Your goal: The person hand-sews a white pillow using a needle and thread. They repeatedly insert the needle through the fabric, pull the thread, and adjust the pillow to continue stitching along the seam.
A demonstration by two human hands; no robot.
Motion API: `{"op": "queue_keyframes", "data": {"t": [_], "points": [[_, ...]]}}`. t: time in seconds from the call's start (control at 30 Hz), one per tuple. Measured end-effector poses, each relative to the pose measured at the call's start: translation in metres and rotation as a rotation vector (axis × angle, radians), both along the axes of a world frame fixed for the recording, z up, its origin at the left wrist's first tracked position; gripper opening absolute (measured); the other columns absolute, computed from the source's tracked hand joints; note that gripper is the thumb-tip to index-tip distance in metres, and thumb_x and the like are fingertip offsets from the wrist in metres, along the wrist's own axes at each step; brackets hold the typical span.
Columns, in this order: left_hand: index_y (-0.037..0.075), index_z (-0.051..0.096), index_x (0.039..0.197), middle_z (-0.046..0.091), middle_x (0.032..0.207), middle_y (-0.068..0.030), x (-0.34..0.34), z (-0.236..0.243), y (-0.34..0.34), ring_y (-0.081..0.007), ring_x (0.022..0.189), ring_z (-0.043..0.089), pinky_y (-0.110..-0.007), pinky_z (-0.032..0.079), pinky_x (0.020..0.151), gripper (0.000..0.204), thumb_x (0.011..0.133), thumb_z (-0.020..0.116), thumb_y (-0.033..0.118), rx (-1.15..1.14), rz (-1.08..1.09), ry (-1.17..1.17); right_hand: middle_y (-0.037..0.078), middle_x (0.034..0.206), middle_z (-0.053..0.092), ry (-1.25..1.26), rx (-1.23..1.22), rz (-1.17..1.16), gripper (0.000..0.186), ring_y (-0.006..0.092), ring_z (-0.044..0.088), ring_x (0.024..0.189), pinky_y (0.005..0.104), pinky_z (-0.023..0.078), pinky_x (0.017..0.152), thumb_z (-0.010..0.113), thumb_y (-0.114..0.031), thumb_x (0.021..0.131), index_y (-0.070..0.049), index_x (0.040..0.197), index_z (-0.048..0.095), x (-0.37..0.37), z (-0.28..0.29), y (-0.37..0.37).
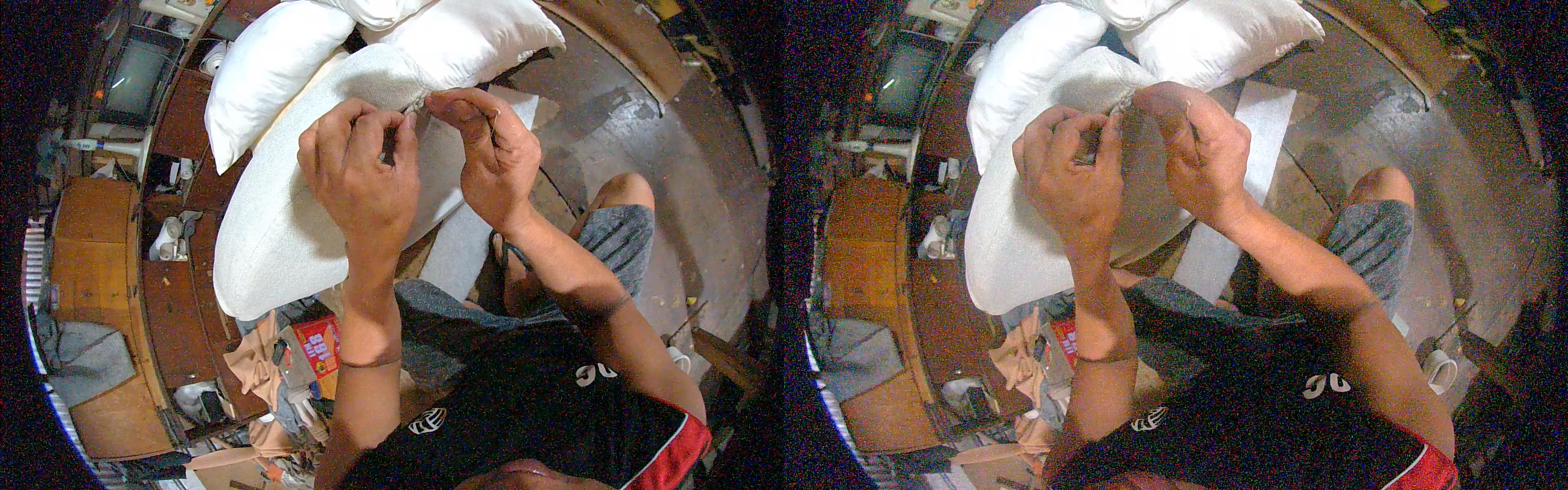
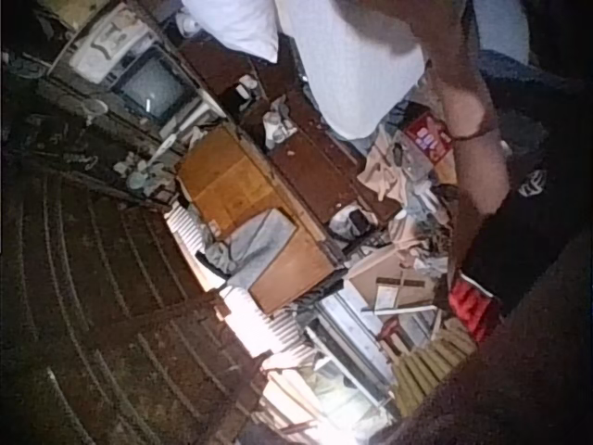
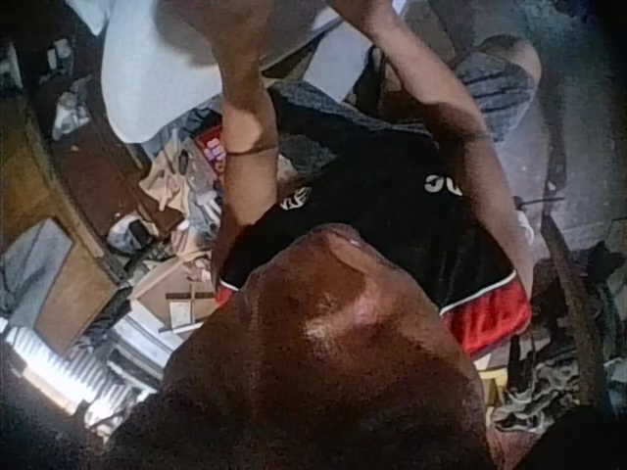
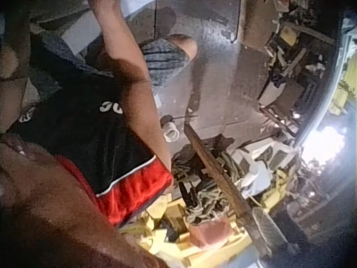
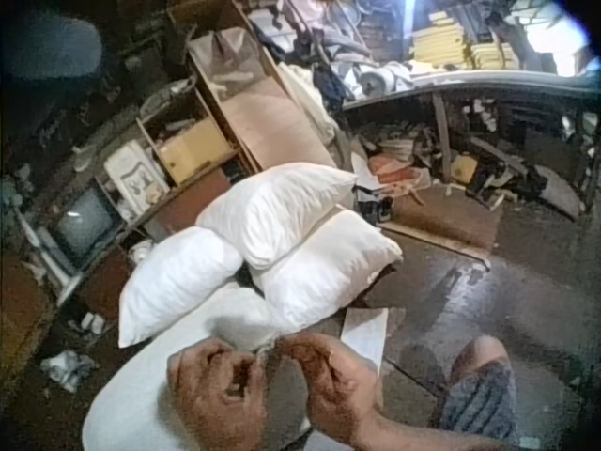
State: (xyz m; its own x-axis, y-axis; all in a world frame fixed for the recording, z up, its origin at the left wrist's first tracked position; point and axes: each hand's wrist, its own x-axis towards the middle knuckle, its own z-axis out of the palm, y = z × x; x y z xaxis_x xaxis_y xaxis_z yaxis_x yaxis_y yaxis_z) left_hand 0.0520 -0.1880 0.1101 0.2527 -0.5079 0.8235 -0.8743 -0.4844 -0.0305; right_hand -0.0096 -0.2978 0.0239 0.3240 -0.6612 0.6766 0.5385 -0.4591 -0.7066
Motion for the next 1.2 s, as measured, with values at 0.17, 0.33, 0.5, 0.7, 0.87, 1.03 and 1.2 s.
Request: {"op": "queue_keyframes", "data": {"t": [0.17,0.33,0.5,0.7,0.87,1.03,1.2], "points": [[0.014,0.073,0.081,0.064,0.099,-0.0022,-0.002,0.0,0.002,-0.0254,0.099,0.057,-0.04,0.045,0.09,0.014,0.075,0.085,0.016,-0.005,-0.003,0.012,0.012,0.098,0.076,-0.081,0.293,0.116,0.024,0.0203,0.073,0.092,0.0323,0.056,0.083,0.056,-0.016,0.104,0.0,0.103,0.074,0.004,0.008,0.004],[0.014,0.073,0.083,0.064,0.099,-0.0025,0.0,0.0,0.003,-0.0255,0.099,0.057,-0.04,0.044,0.091,0.014,0.076,0.085,0.016,0.008,-0.009,-0.003,0.014,0.103,0.075,-0.013,0.329,0.274,0.03,0.0203,0.073,0.097,0.0354,0.059,0.091,0.056,-0.022,0.108,0.006,0.112,0.067,0.0,0.011,-0.008],[0.015,0.073,0.085,0.063,0.101,-0.0025,0.0,0.001,0.005,-0.0258,0.101,0.057,-0.041,0.043,0.092,0.014,0.077,0.084,0.017,0.042,0.006,-0.007,0.013,0.102,0.076,-0.069,0.364,0.31,0.03,0.0193,0.073,0.096,0.0338,0.059,0.09,0.057,-0.022,0.108,0.006,0.111,0.068,-0.001,0.014,-0.006],[0.015,0.073,0.086,0.063,0.103,-0.0021,-0.001,0.0,0.004,-0.0259,0.104,0.056,-0.041,0.043,0.092,0.013,0.078,0.083,0.017,0.052,0.017,-0.002,0.012,0.103,0.076,-0.011,0.236,0.177,0.029,0.0185,0.072,0.097,0.0331,0.058,0.091,0.058,-0.021,0.108,0.006,0.111,0.068,0.0,0.01,-0.006],[0.015,0.073,0.086,0.063,0.103,-0.0016,0.001,-0.001,0.006,-0.0261,0.104,0.055,-0.041,0.043,0.094,0.013,0.078,0.083,0.017,0.058,0.004,-0.005,0.012,0.104,0.075,0.043,0.291,0.293,0.03,0.0183,0.072,0.097,0.0335,0.058,0.091,0.057,-0.023,0.108,0.005,0.112,0.068,-0.002,0.015,-0.011],[0.015,0.073,0.087,0.063,0.102,-0.0017,0.0,-0.001,0.008,-0.026,0.104,0.055,-0.041,0.042,0.095,0.013,0.078,0.083,0.016,0.063,-0.001,-0.002,0.012,0.104,0.075,-0.073,0.42,0.49,0.032,0.0184,0.071,0.097,0.0347,0.058,0.091,0.057,-0.025,0.108,0.004,0.113,0.068,-0.001,0.015,-0.017],[0.014,0.073,0.087,0.063,0.102,-0.0021,-0.002,0.0,0.007,-0.0262,0.103,0.056,-0.041,0.042,0.096,0.012,0.079,0.082,0.016,0.051,-0.013,-0.009,0.012,0.104,0.075,-0.019,0.387,0.363,0.03,0.0181,0.071,0.099,0.0343,0.057,0.093,0.058,-0.024,0.107,0.004,0.113,0.068,-0.002,0.015,-0.01]]}}
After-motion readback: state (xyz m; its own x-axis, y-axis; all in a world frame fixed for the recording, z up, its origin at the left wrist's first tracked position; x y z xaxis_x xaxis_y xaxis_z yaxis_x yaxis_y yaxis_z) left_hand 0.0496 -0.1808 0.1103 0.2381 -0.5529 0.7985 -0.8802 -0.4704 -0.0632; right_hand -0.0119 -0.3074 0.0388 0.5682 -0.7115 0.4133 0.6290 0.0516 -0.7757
